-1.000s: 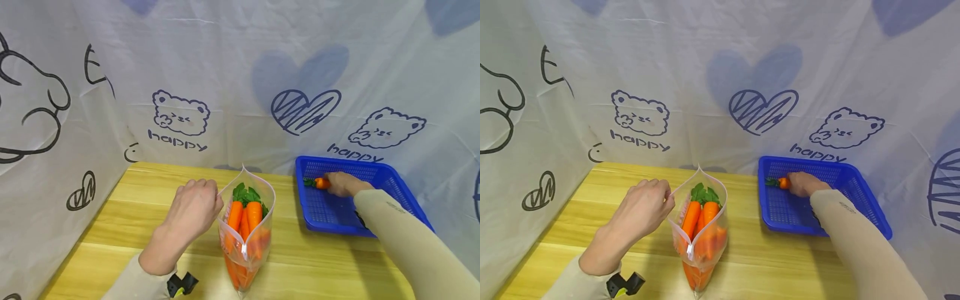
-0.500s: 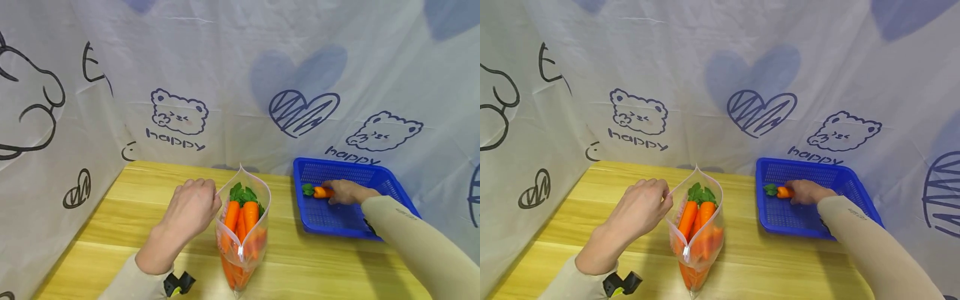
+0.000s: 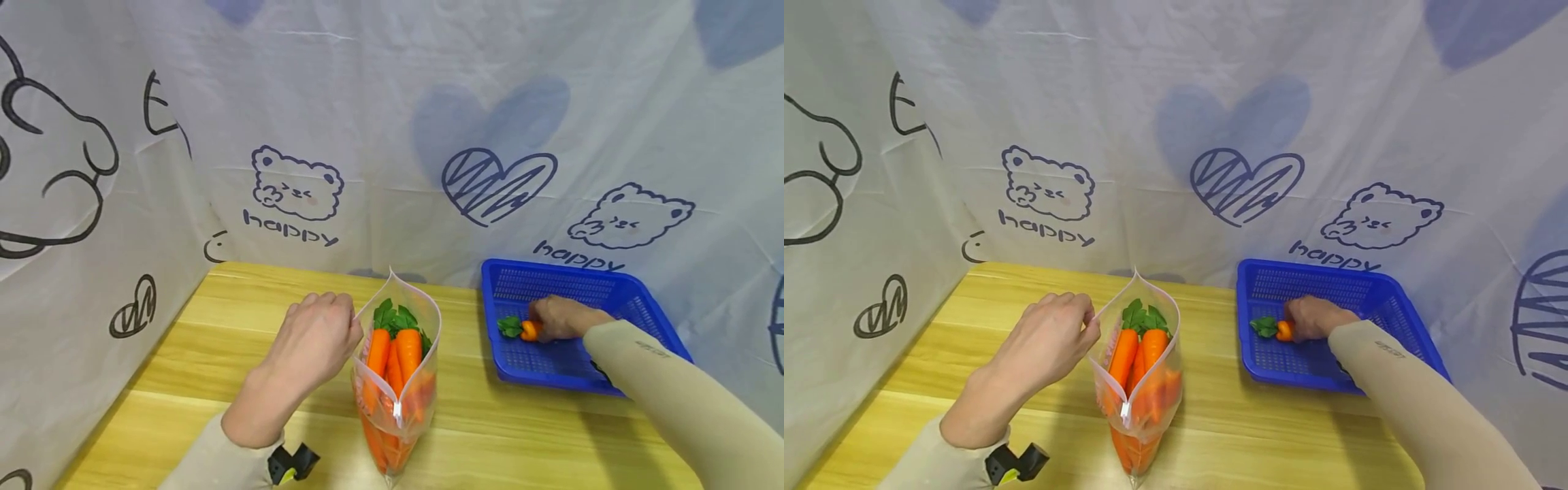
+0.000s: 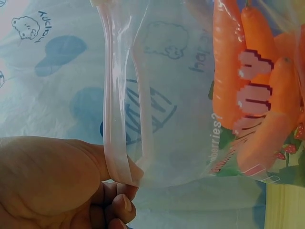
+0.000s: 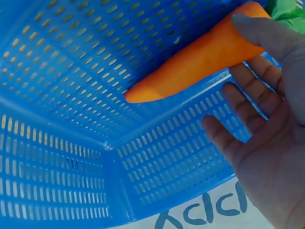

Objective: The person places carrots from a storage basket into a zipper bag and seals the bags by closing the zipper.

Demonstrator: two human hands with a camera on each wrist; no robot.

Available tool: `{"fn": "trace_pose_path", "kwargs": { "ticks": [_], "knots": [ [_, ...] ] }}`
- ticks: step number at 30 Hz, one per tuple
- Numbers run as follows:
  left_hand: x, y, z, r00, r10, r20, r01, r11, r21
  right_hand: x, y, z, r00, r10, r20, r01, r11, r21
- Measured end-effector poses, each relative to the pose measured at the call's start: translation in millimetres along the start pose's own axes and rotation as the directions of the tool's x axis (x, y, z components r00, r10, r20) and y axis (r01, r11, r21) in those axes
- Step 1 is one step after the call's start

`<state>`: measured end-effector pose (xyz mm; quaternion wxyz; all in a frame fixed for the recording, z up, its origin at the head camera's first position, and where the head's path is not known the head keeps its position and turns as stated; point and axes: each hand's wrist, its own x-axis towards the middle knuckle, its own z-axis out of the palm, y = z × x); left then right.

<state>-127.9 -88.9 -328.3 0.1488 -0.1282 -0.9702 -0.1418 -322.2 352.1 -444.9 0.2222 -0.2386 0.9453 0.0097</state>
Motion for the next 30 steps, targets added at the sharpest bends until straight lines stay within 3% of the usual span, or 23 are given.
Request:
{"fn": "trace_pose_path", "kwargs": {
  "ticks": [5,9,16,30],
  "knots": [
    [2.1,2.7,2.0,1.000,-0.001,0.017,0.001,1.000,-0.006,-0.5,2,4,1.000,0.012,-0.015,-0.012,0.999,-0.039],
    [2.4,4.0,3.6,1.000,0.000,0.029,0.001,1.000,-0.009,-4.1,1,3,0.995,0.027,-0.097,-0.035,0.996,-0.082],
    [2.2,3.6,4.4,1.000,-0.006,0.025,0.006,1.000,-0.015,-13.1,-9,-13,0.952,0.030,-0.304,-0.052,0.997,-0.063],
    [4.9,6.7,1.8,0.999,-0.003,0.054,0.004,0.999,-0.033,-70.4,-38,-43,0.892,0.090,-0.442,-0.132,0.989,-0.064]
  ]
}}
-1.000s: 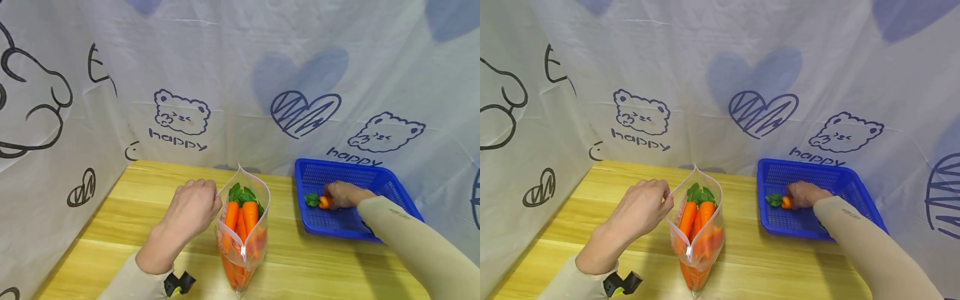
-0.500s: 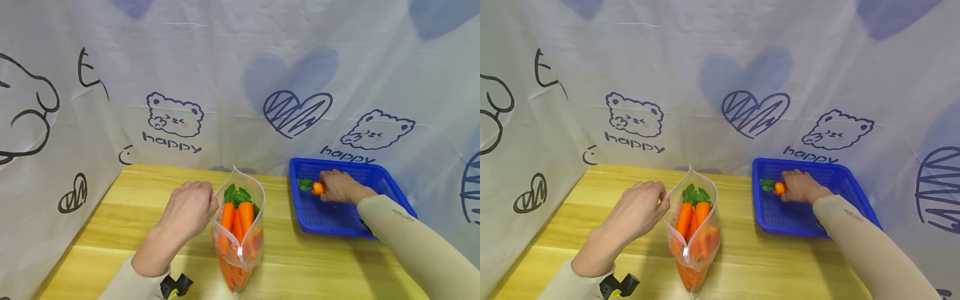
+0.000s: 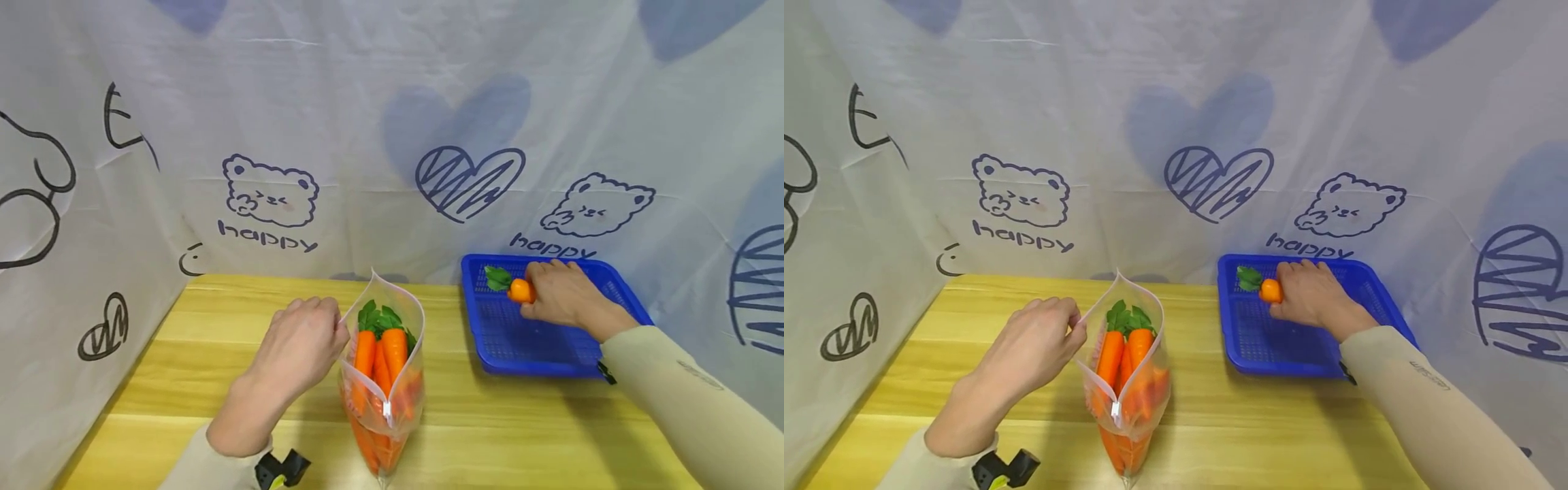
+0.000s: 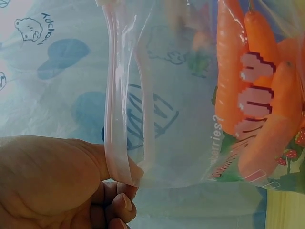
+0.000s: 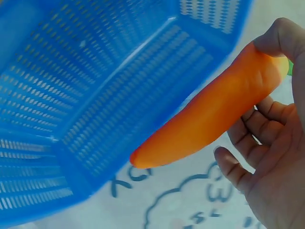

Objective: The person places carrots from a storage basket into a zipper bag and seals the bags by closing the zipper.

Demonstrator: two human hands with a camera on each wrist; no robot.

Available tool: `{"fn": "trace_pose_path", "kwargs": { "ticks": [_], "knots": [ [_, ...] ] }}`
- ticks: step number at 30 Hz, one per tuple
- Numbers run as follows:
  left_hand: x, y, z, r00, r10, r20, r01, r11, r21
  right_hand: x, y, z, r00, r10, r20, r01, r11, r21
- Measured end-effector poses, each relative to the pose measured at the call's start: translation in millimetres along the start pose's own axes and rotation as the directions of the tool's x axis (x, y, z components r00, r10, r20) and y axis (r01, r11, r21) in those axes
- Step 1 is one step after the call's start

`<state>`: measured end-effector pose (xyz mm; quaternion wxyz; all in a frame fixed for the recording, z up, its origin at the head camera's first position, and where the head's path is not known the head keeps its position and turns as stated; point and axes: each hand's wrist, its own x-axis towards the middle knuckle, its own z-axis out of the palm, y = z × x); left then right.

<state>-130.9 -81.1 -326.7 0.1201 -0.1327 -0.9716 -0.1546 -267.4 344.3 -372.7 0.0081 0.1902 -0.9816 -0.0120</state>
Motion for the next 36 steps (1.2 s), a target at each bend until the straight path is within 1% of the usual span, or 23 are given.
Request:
{"fn": "trace_pose_path", "kwargs": {
  "ticks": [7,12,15,19,22,25,30,33,36],
  "knots": [
    [-3.8,-5.4,-1.7,1.000,-0.019,0.005,0.019,1.000,0.002,-14.3,-31,-19,0.993,-0.080,-0.086,0.079,0.997,-0.014],
    [-5.1,-7.6,-2.5,1.000,-0.014,-0.009,0.014,1.000,0.006,-21.7,-47,-27,0.983,-0.127,-0.134,0.123,0.992,-0.041],
    [-5.6,-8.4,-3.1,1.000,-0.011,-0.015,0.011,1.000,0.007,-25.5,-54,-32,0.973,-0.156,-0.168,0.148,0.987,-0.059],
    [-5.5,-8.8,-4.3,1.000,-0.004,-0.021,0.004,1.000,0.005,-31.0,-63,-41,0.954,-0.204,-0.221,0.190,0.978,-0.082],
    [-4.5,-8.4,-5.0,1.000,-0.001,-0.019,0.001,1.000,-0.005,-34.7,-69,-49,0.944,-0.223,-0.242,0.207,0.974,-0.090],
    [-2.6,-7.0,-4.2,1.000,-0.002,-0.009,0.002,1.000,-0.013,-38.3,-76,-58,0.949,-0.214,-0.230,0.201,0.976,-0.079],
    [-0.2,-3.8,-0.2,1.000,0.006,0.005,-0.006,1.000,-0.021,-43.0,-89,-75,0.971,-0.173,-0.166,0.169,0.985,-0.033],
    [-0.1,-2.4,1.2,1.000,0.008,0.007,-0.008,1.000,-0.027,-42.6,-104,-89,0.980,-0.156,-0.125,0.160,0.987,0.027],
    [-1.0,-1.8,1.3,1.000,0.006,0.004,-0.006,1.000,-0.021,-39.5,-124,-104,0.987,-0.139,-0.075,0.146,0.984,0.103]
  ]
}}
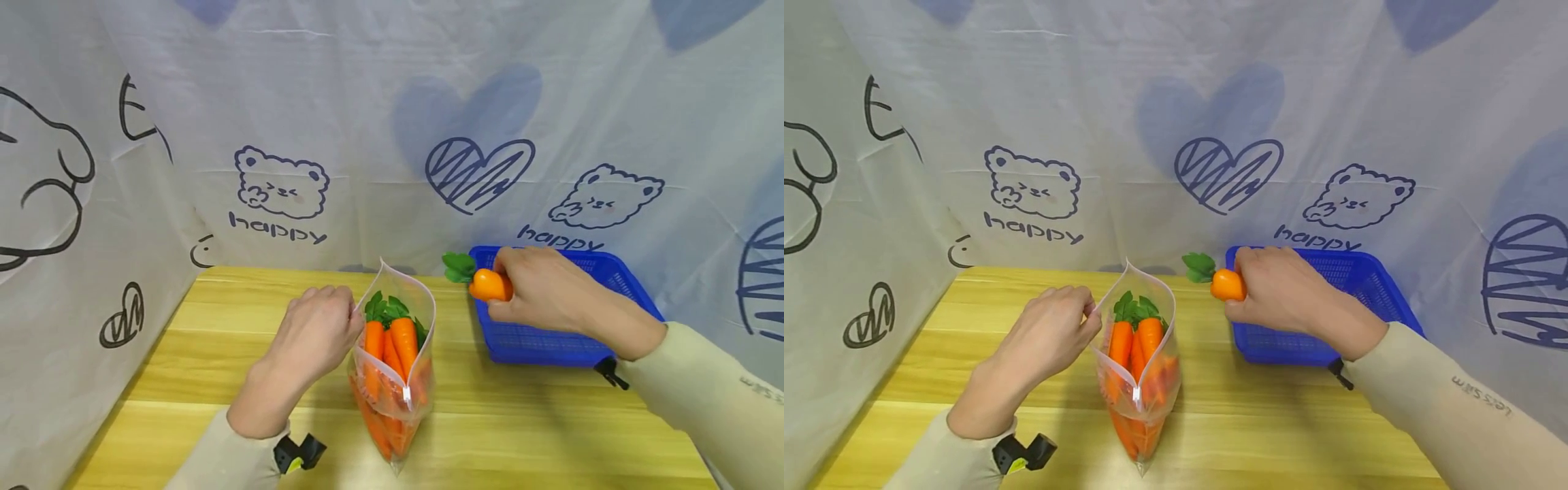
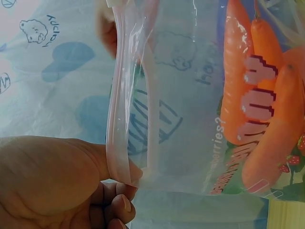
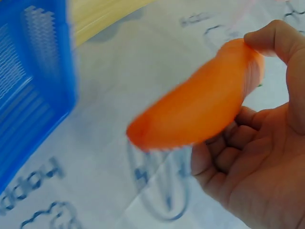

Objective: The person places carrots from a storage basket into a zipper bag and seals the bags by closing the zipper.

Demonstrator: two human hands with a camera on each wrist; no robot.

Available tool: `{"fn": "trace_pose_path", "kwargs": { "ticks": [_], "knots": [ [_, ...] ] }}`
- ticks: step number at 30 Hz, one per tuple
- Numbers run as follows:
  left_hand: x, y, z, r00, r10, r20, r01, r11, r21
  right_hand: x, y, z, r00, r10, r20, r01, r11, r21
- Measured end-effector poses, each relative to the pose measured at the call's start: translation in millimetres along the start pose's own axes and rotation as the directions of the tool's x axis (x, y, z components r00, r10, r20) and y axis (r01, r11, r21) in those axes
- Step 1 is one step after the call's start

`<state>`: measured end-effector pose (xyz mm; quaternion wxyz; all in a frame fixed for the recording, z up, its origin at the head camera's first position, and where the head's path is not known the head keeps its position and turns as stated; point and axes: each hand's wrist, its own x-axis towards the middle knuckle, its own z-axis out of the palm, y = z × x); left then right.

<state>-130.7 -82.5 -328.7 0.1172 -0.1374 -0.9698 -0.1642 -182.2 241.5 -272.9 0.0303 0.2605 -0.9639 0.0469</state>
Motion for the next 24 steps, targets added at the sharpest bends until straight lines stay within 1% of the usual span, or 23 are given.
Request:
{"fn": "trace_pose_path", "kwargs": {
  "ticks": [4,7,10,14,17,19,20,21,24],
  "knots": [
    [0.0,2.2,-0.5,1.000,-0.006,-0.001,0.006,1.000,0.005,12.3,-30,-12,0.996,0.040,0.084,-0.047,0.995,0.084],
    [0.3,4.0,-0.4,1.000,-0.009,0.006,0.009,1.000,0.000,22.9,-52,-15,0.983,0.061,0.173,-0.085,0.987,0.139],
    [0.5,5.3,0.0,1.000,-0.008,0.010,0.008,1.000,-0.001,34.2,-70,-15,0.962,0.061,0.267,-0.112,0.977,0.180],
    [0.1,6.4,0.3,1.000,-0.001,0.004,0.001,1.000,-0.001,49.2,-88,-12,0.926,0.021,0.377,-0.103,0.975,0.197],
    [-0.4,8.0,0.3,1.000,0.010,-0.005,-0.010,1.000,-0.004,61.0,-96,-9,0.900,0.002,0.437,-0.094,0.977,0.189],
    [-0.5,9.9,0.9,1.000,0.021,-0.012,-0.021,1.000,-0.006,68.7,-100,-5,0.889,0.006,0.459,-0.094,0.981,0.170],
    [-0.5,11.0,1.1,0.999,0.027,-0.018,-0.027,1.000,-0.005,72.5,-102,-4,0.887,0.009,0.462,-0.091,0.984,0.155],
    [-0.5,12.0,1.7,0.999,0.032,-0.025,-0.033,0.999,-0.004,75.9,-105,-2,0.890,0.010,0.455,-0.082,0.987,0.140],
    [-0.5,14.5,3.1,0.998,0.047,-0.045,-0.048,0.999,-0.004,84.9,-112,4,0.907,0.019,0.421,-0.070,0.992,0.105]
  ]
}}
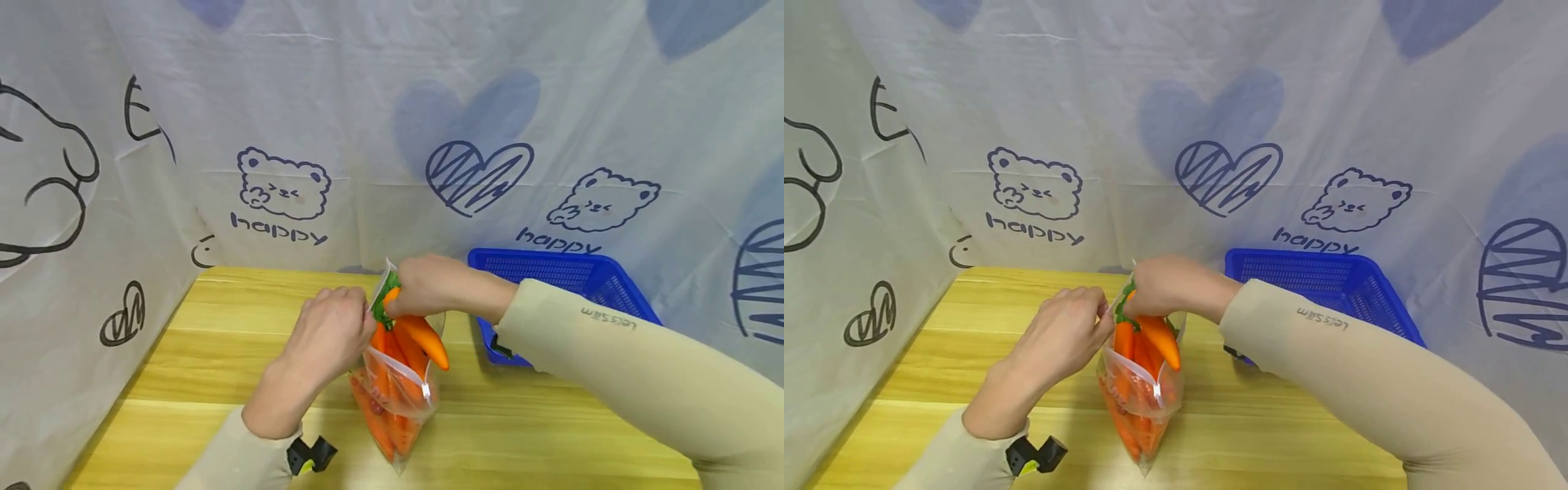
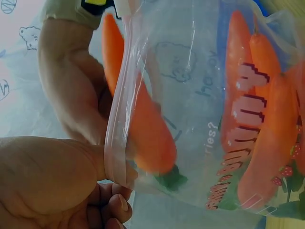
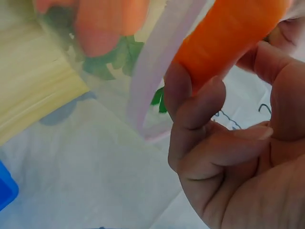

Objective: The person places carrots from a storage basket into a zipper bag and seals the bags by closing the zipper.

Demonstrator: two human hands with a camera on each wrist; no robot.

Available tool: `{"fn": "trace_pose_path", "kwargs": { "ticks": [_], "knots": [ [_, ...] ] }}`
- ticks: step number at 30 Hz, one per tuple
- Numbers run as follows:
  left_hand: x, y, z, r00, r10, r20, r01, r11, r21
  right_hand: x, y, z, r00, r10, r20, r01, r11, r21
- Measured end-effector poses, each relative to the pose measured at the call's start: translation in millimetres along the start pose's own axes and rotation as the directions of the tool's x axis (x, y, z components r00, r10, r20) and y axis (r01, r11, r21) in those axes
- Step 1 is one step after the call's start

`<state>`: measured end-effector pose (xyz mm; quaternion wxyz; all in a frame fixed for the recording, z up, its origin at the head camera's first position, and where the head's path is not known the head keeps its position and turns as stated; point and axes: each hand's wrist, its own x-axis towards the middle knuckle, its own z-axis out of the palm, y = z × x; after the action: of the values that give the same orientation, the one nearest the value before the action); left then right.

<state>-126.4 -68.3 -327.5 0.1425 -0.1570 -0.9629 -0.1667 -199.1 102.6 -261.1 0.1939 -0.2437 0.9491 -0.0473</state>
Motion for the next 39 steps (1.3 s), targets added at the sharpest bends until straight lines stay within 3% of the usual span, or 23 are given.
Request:
{"fn": "trace_pose_path", "kwargs": {
  "ticks": [6,12,17,20,23,26,28,31,35,37,39],
  "knots": [
    [-1.5,2.0,0.0,1.000,0.012,-0.014,-0.012,1.000,0.006,18.9,-9,17,0.995,0.024,-0.094,-0.028,0.998,-0.048],
    [-3.5,0.0,-1.3,1.000,-0.007,-0.003,0.007,1.000,-0.005,24.9,-13,42,0.983,0.091,-0.159,-0.103,0.992,-0.069],
    [-4.0,-3.7,-1.4,0.998,-0.066,0.012,0.066,0.998,-0.016,16.4,-11,48,0.969,0.026,-0.244,-0.050,0.994,-0.095],
    [-4.6,-6.3,-0.9,0.995,-0.101,0.025,0.102,0.994,-0.036,3.8,-3,44,0.933,0.006,-0.360,-0.047,0.993,-0.106],
    [-5.7,-8.4,-0.9,0.990,-0.136,0.045,0.139,0.988,-0.069,-10.6,11,40,0.871,0.009,-0.491,-0.069,0.992,-0.104],
    [-6.3,-9.6,-0.9,0.984,-0.166,0.070,0.173,0.980,-0.101,-22.7,25,41,0.833,0.029,-0.553,-0.098,0.991,-0.096],
    [-6.4,-10.0,-1.0,0.979,-0.183,0.085,0.192,0.975,-0.116,-28.5,32,42,0.832,0.056,-0.552,-0.121,0.989,-0.081],
    [-6.8,-10.0,-1.7,0.976,-0.192,0.102,0.206,0.969,-0.138,-32.3,41,45,0.860,0.093,-0.503,-0.128,0.991,-0.036],
    [-6.9,-7.8,-1.4,0.976,-0.189,0.111,0.207,0.962,-0.176,-27.7,46,47,0.885,0.074,-0.460,-0.061,0.997,0.042],
    [-7.0,-5.2,-1.1,0.977,-0.188,0.095,0.204,0.960,-0.193,-22.0,46,47,0.876,0.030,-0.482,-0.002,0.998,0.059],
    [-7.4,-1.3,-1.3,0.982,-0.178,0.065,0.188,0.961,-0.202,-15.1,46,47,0.854,-0.029,-0.520,0.070,0.996,0.060]
  ]
}}
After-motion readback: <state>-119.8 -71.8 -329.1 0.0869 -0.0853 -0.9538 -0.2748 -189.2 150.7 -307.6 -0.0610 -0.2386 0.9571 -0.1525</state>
